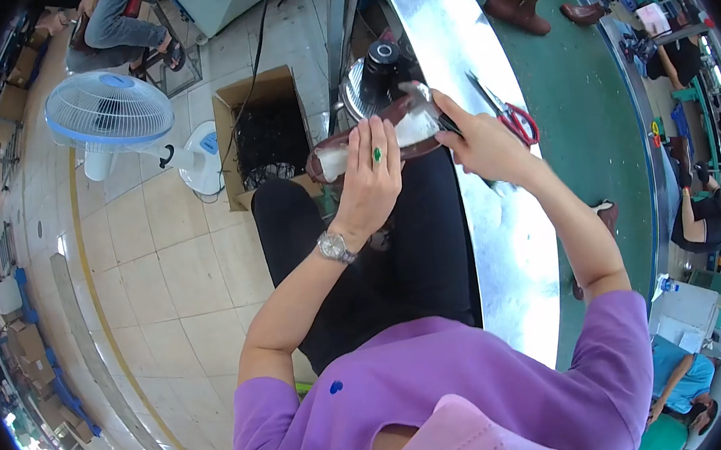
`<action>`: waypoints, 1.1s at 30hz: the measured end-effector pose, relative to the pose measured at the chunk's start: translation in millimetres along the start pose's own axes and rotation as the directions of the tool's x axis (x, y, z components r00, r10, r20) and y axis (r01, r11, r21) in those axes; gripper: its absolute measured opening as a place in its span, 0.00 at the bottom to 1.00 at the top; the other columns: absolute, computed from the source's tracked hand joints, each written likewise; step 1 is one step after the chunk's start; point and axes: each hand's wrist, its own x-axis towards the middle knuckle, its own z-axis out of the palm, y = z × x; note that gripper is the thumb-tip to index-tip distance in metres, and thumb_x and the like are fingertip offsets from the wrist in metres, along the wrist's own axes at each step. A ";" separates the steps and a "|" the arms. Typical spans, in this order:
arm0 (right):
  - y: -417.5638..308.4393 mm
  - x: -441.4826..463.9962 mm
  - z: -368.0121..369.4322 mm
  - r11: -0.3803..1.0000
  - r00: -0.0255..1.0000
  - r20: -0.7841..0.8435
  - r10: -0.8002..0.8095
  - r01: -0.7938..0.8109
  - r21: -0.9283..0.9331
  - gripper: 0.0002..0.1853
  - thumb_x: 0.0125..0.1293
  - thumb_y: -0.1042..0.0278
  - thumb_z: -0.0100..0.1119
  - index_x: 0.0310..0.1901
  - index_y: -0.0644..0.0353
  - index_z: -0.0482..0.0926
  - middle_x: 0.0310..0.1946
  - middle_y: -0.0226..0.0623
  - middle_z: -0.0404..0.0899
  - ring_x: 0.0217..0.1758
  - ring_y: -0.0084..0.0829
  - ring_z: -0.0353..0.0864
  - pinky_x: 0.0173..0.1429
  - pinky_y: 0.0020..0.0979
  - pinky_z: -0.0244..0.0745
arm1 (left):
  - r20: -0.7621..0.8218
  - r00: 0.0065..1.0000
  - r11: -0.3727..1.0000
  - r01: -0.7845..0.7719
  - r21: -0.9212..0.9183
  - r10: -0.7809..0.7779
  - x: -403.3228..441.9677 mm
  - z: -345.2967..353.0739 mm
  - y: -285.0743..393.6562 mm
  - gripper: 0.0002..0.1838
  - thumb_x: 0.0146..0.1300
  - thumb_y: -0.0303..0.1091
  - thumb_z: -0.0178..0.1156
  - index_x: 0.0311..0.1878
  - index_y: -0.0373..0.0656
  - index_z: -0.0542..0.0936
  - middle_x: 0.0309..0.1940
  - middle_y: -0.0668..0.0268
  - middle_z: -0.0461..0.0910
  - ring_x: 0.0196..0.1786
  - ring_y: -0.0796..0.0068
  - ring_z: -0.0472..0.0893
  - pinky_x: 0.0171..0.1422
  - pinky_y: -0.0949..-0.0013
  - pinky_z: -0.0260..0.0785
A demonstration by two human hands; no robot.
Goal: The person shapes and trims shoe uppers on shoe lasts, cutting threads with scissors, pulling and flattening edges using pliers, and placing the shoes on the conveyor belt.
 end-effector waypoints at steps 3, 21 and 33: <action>-42.6 -6.9 -32.5 0.984 1.000 -0.009 -0.007 0.008 0.178 0.33 0.68 0.69 0.53 0.74 0.52 0.55 0.23 0.53 0.81 0.27 0.59 0.80 0.35 0.52 0.73 | -0.047 0.999 0.997 0.009 -0.081 -0.013 -1.5 3.2 0.0 0.32 0.62 0.36 0.63 0.64 0.23 0.68 0.62 0.42 0.69 0.68 0.44 0.68 0.74 0.51 0.61; -49.5 -8.7 17.1 0.950 0.962 -0.172 -0.213 0.164 -0.265 0.39 0.67 0.69 0.55 0.76 0.48 0.50 0.20 0.51 0.79 0.25 0.55 0.81 0.32 0.53 0.74 | -0.151 0.987 0.968 0.018 -0.250 -0.058 -2.8 10.0 -0.5 0.22 0.62 0.28 0.57 0.57 0.23 0.73 0.56 0.43 0.71 0.66 0.39 0.68 0.72 0.44 0.62; -42.3 -0.9 49.6 0.919 0.980 -0.018 -0.200 0.181 -0.351 0.39 0.68 0.70 0.55 0.77 0.46 0.48 0.21 0.53 0.79 0.25 0.55 0.80 0.33 0.50 0.73 | 0.051 0.986 0.985 0.163 -0.051 -0.161 -8.2 -38.9 -28.9 0.31 0.48 0.32 0.71 0.57 0.31 0.75 0.55 0.51 0.76 0.61 0.55 0.73 0.72 0.51 0.58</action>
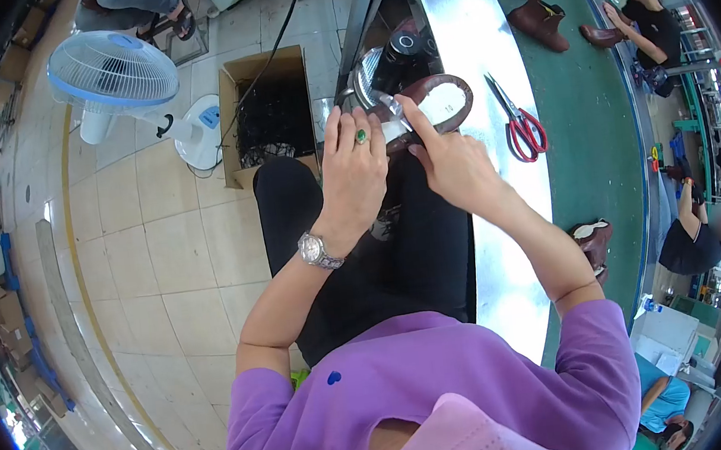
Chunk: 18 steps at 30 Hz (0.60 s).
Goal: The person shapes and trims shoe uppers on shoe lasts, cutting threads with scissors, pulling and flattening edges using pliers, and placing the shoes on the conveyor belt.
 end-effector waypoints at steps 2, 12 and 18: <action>-11.9 3.7 -27.2 0.998 1.000 0.009 -0.025 0.024 0.055 0.38 0.68 0.68 0.55 0.76 0.49 0.50 0.23 0.52 0.80 0.26 0.55 0.81 0.33 0.51 0.74 | -0.031 0.996 0.972 0.076 -0.224 -0.085 -1.3 -1.5 -2.3 0.30 0.48 0.30 0.71 0.57 0.33 0.75 0.56 0.53 0.77 0.61 0.54 0.73 0.69 0.54 0.63; 10.3 -2.5 -28.1 0.979 0.970 -0.162 -0.179 0.191 0.064 0.31 0.67 0.68 0.55 0.71 0.52 0.60 0.29 0.58 0.81 0.35 0.58 0.82 0.40 0.54 0.75 | 0.207 0.975 0.652 0.207 -0.729 -0.078 -4.6 -11.5 -45.5 0.59 0.46 0.33 0.78 0.77 0.41 0.49 0.69 0.54 0.69 0.73 0.58 0.66 0.72 0.61 0.63; 32.8 -64.9 -30.7 0.956 0.995 0.086 0.049 -0.071 0.285 0.33 0.65 0.73 0.57 0.72 0.52 0.61 0.34 0.57 0.82 0.38 0.60 0.82 0.42 0.53 0.73 | 0.603 0.754 -0.152 0.585 -0.797 -0.259 -48.5 -14.0 -17.0 0.59 0.53 0.37 0.76 0.79 0.44 0.42 0.76 0.54 0.50 0.76 0.63 0.57 0.77 0.60 0.53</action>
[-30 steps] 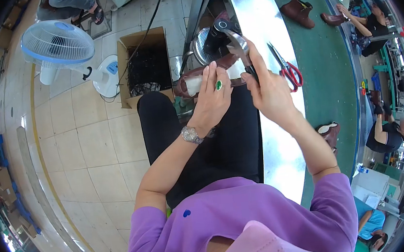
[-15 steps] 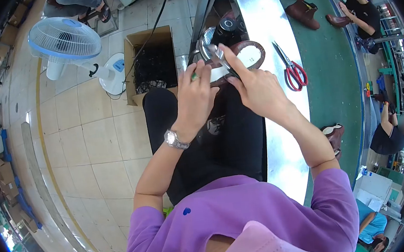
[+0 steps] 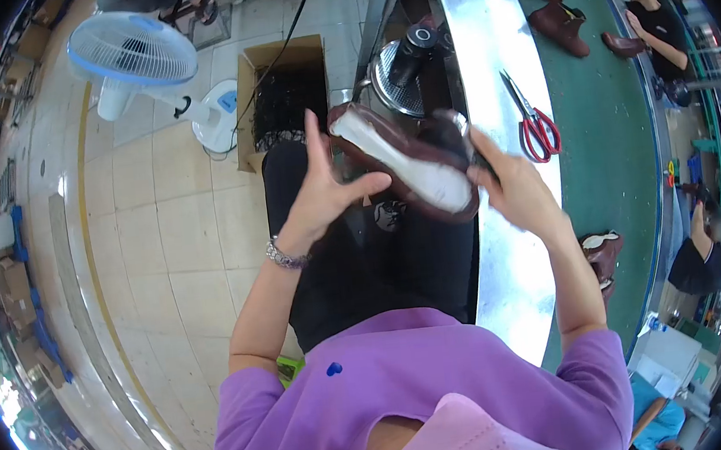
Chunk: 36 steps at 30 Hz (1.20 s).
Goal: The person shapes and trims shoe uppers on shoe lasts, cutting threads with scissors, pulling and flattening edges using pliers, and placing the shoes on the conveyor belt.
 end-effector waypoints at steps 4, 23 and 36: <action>-51.7 0.0 2.6 0.961 0.981 -0.099 -0.168 0.185 0.206 0.36 0.64 0.74 0.59 0.73 0.47 0.60 0.37 0.56 0.83 0.38 0.56 0.83 0.39 0.47 0.77 | 0.108 0.951 0.881 0.308 -0.358 -0.289 -10.5 -1.8 -6.0 0.40 0.60 0.31 0.69 0.73 0.47 0.59 0.57 0.64 0.75 0.57 0.72 0.78 0.61 0.66 0.72; 64.5 -76.1 55.0 0.902 0.831 -0.396 0.390 -0.431 -0.017 0.32 0.69 0.59 0.61 0.73 0.39 0.63 0.31 0.49 0.80 0.32 0.47 0.82 0.38 0.43 0.73 | 0.223 0.949 0.953 -0.261 0.155 0.223 -16.1 8.7 -25.8 0.73 0.43 0.27 0.80 0.80 0.58 0.31 0.76 0.52 0.52 0.74 0.62 0.63 0.75 0.59 0.58; 39.2 -68.5 60.2 0.858 0.985 -0.158 -0.076 0.145 0.492 0.59 0.45 0.64 0.81 0.76 0.61 0.51 0.70 0.52 0.63 0.71 0.50 0.66 0.73 0.44 0.61 | 0.383 0.915 0.949 -0.225 0.220 0.129 -12.6 48.6 -14.0 0.67 0.44 0.28 0.79 0.78 0.45 0.39 0.72 0.56 0.60 0.73 0.65 0.64 0.75 0.59 0.57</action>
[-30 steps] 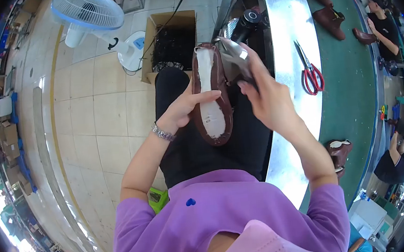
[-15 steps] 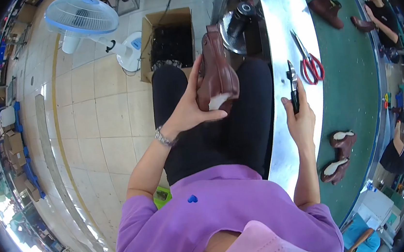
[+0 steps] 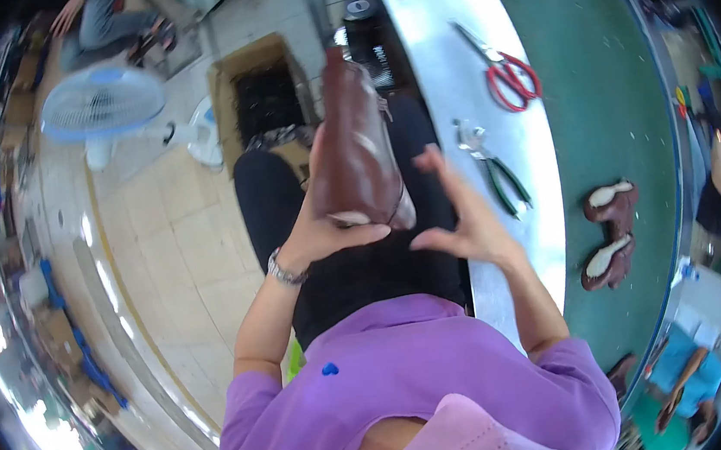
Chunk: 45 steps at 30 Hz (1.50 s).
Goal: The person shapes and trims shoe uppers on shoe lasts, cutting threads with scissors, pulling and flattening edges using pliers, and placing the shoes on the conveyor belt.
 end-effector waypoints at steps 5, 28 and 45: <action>-7.2 -8.0 -11.0 0.788 0.918 -0.364 0.159 0.104 0.607 0.54 0.55 0.77 0.72 0.77 0.59 0.45 0.69 0.49 0.66 0.67 0.37 0.72 0.68 0.38 0.67 | 0.106 0.975 0.949 0.214 -0.233 -0.194 61.7 32.8 47.2 0.48 0.62 0.36 0.69 0.75 0.35 0.47 0.69 0.57 0.61 0.72 0.67 0.63 0.75 0.59 0.55; 224.5 337.9 -287.0 0.632 0.647 -0.759 -0.066 -0.562 -0.534 0.31 0.66 0.50 0.57 0.64 0.64 0.70 0.33 0.45 0.86 0.37 0.46 0.86 0.49 0.43 0.78 | 0.263 0.899 0.931 0.365 -0.012 -0.350 96.2 12.6 17.8 0.31 0.70 0.32 0.60 0.74 0.40 0.63 0.68 0.58 0.70 0.66 0.66 0.74 0.71 0.63 0.65; -81.6 69.0 -166.1 0.942 0.885 -0.455 0.092 0.070 0.327 0.15 0.72 0.61 0.58 0.27 0.57 0.75 0.14 0.25 0.72 0.14 0.17 0.69 0.21 0.18 0.60 | 0.117 0.981 0.870 -0.193 0.453 0.157 57.9 34.0 65.4 0.61 0.49 0.38 0.77 0.79 0.43 0.45 0.75 0.50 0.57 0.74 0.58 0.65 0.76 0.59 0.57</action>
